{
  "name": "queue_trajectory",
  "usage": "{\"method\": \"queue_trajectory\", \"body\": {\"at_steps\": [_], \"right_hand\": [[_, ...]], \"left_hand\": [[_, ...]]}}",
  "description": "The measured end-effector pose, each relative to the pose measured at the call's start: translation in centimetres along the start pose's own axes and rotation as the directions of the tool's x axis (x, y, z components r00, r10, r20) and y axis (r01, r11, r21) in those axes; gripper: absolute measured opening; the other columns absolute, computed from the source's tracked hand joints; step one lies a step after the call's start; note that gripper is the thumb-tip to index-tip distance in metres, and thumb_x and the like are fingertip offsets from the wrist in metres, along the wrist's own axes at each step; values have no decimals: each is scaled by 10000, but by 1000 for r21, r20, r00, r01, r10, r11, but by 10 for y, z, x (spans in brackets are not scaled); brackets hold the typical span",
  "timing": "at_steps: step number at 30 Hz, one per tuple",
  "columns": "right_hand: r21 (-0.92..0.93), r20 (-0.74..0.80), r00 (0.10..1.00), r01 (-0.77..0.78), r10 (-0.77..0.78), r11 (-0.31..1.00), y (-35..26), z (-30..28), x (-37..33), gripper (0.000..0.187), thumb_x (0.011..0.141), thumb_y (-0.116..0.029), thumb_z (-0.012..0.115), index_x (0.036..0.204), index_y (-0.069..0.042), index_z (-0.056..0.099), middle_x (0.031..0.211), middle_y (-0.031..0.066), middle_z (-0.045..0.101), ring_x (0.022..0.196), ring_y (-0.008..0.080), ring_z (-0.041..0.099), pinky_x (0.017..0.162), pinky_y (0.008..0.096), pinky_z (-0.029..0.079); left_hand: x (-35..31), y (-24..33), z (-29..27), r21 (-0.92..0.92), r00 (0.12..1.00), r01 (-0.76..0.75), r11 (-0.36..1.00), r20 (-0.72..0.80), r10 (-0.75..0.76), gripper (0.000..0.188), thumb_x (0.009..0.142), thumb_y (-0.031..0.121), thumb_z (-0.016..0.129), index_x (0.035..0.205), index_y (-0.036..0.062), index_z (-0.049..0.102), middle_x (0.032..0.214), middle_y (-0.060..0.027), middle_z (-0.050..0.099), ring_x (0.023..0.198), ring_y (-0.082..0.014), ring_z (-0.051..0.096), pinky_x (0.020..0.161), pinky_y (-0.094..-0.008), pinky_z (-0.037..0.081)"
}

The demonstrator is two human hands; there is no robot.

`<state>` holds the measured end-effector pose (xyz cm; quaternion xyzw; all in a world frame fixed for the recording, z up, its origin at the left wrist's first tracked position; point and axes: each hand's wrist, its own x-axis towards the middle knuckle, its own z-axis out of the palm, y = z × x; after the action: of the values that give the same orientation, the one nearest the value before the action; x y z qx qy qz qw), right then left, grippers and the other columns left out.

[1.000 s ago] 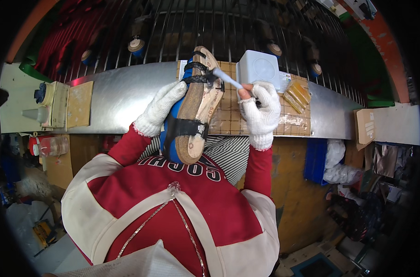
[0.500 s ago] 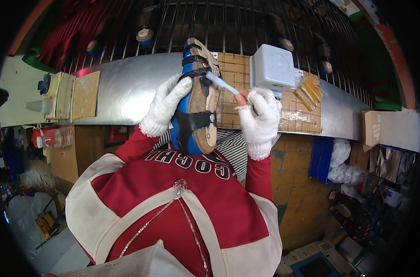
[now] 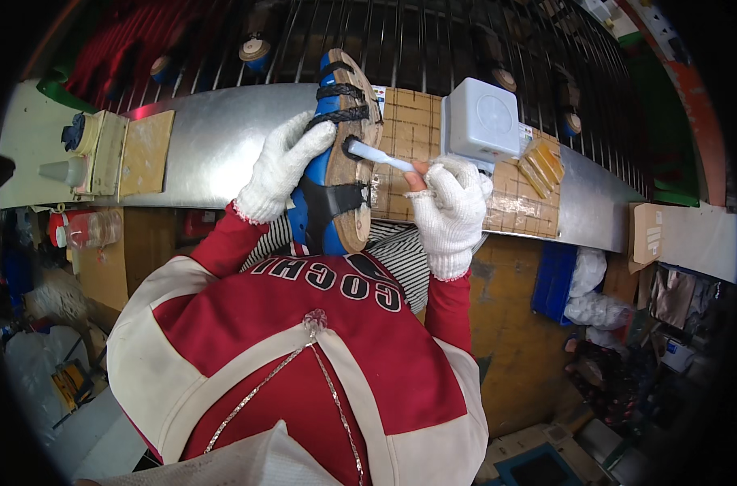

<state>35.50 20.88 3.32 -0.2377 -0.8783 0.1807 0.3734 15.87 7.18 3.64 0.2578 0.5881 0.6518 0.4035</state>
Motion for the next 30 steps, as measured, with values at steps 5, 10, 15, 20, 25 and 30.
{"method": "queue_trajectory", "body": {"at_steps": [5,10,15,20,25,30], "right_hand": [[-14,73,997,21,-20,1000,1,-7,1,169,756,-199,832,868,-101,750,906,47,659,866,225,608,811,363,396],[-21,99,993,73,-71,997,-2,-12,3,171,752,-208,831,863,-111,745,885,36,660,866,223,605,816,370,388],[-31,129,984,125,-120,992,-4,-18,6,178,745,-213,832,861,-110,746,873,30,660,853,227,603,824,369,386],[128,242,966,64,-94,990,10,-24,14,194,750,-188,829,879,-69,746,866,50,649,831,226,590,787,357,419],[480,96,971,-238,219,845,21,5,4,159,817,-86,790,933,6,733,888,77,614,774,158,568,658,283,452],[508,308,906,-415,292,754,15,12,-21,151,891,-77,724,942,63,696,919,47,588,766,94,526,645,230,417]], "left_hand": [[5,2,-4,60,1000,-30,998,6,30,557,948,364,690,1289,-65,588,1145,-132,672,1020,-143,632,904,-284,526],[11,7,-7,110,998,-54,992,-7,55,642,905,434,734,1285,-66,601,1114,-155,691,998,-173,664,891,-282,538],[12,16,-7,122,998,-41,992,48,36,500,960,267,694,1322,-53,565,1202,-112,655,1060,-132,620,935,-285,523],[14,19,-6,121,996,-29,992,82,19,520,960,265,692,1343,-53,546,1222,-116,649,1084,-148,627,959,-294,514],[11,11,-7,-38,986,44,998,160,-37,553,953,271,687,1364,-60,522,1232,-127,649,1098,-155,632,982,-304,510],[3,-1,-7,-122,999,1,993,52,6,602,912,316,743,1338,-62,548,1210,-144,661,1094,-175,639,978,-313,519]]}}
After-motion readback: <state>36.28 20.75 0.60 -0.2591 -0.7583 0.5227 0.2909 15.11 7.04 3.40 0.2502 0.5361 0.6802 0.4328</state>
